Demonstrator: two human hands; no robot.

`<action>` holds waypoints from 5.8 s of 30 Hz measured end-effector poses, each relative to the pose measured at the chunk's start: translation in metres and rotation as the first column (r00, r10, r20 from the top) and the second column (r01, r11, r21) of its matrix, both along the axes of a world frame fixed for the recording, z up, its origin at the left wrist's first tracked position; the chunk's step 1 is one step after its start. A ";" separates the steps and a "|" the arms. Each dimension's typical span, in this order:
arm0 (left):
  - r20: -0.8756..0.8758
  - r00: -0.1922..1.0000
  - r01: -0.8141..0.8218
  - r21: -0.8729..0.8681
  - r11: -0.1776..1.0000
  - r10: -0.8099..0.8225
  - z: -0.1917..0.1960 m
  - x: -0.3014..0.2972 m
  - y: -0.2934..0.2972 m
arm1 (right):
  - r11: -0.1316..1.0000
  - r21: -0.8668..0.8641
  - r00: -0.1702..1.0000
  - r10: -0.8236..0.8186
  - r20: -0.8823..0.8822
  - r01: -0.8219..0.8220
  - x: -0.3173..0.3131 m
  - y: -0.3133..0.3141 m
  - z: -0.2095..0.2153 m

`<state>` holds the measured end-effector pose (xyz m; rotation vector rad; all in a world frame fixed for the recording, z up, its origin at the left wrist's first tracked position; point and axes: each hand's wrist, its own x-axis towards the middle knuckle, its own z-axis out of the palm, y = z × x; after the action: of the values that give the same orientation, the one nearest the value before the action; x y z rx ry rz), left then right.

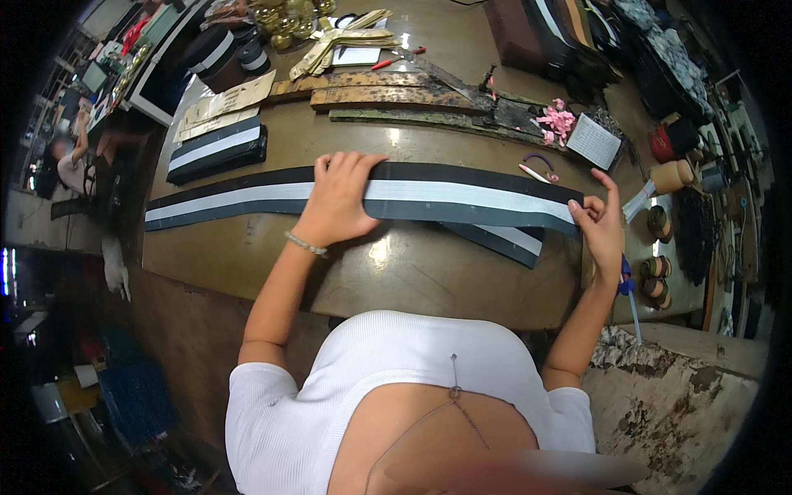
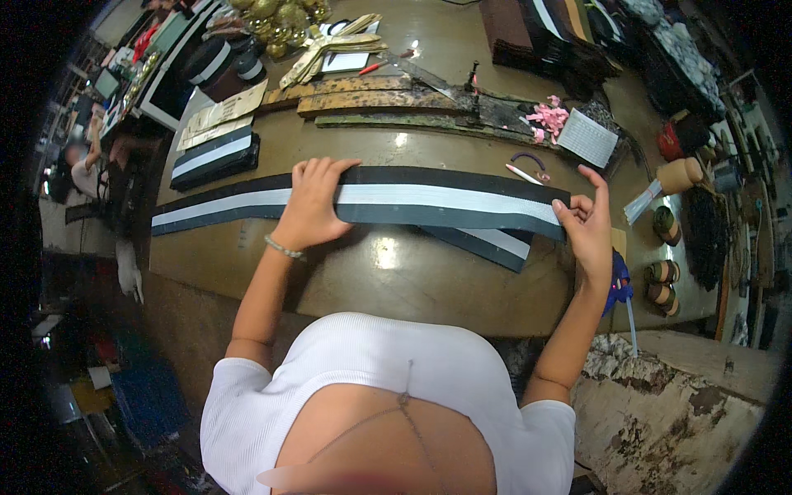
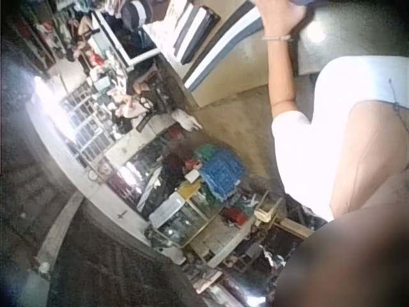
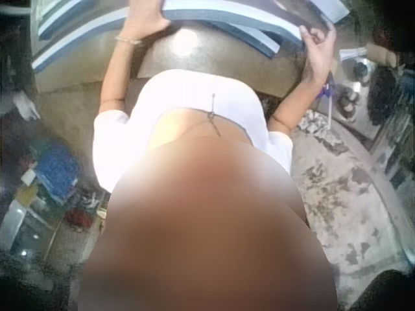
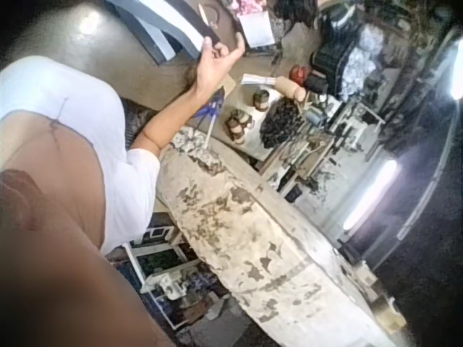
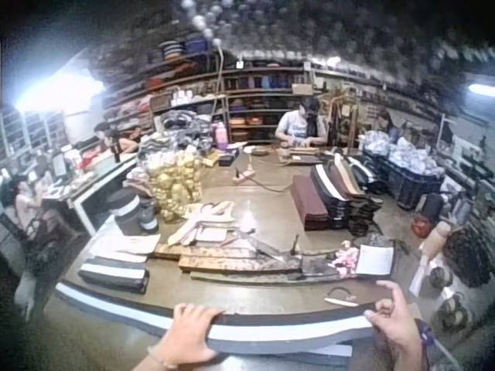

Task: The person assembles black and white striped foam pieces on a workbench. They repeatedly pick up a strip, align it with a fixture, press it into place, and stack the finished unit. The person handles multiple strips one at a time and builds a growing stack of completed pieces.

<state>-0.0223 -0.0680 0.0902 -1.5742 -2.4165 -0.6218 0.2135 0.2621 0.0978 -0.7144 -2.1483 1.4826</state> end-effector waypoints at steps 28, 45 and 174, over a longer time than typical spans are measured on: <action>-0.298 0.913 0.387 0.412 0.825 -0.279 0.072 0.013 0.126 | 0.106 0.973 0.949 -0.221 0.224 -0.205 -0.014 -0.061 0.155; -0.228 0.948 0.225 -0.014 0.974 -0.222 -0.012 -0.136 0.182 | 0.099 0.936 0.938 0.120 0.326 -0.338 -0.171 0.094 0.006; 0.106 0.950 0.274 0.162 0.948 -0.293 0.049 -0.085 0.130 | 0.385 0.766 0.856 0.280 0.435 -0.515 -0.095 -0.142 -0.100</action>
<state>-0.1072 0.0619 0.1392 -1.8872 -2.1849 -0.9569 0.1180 0.1205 -0.0024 0.0585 -2.9595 0.2252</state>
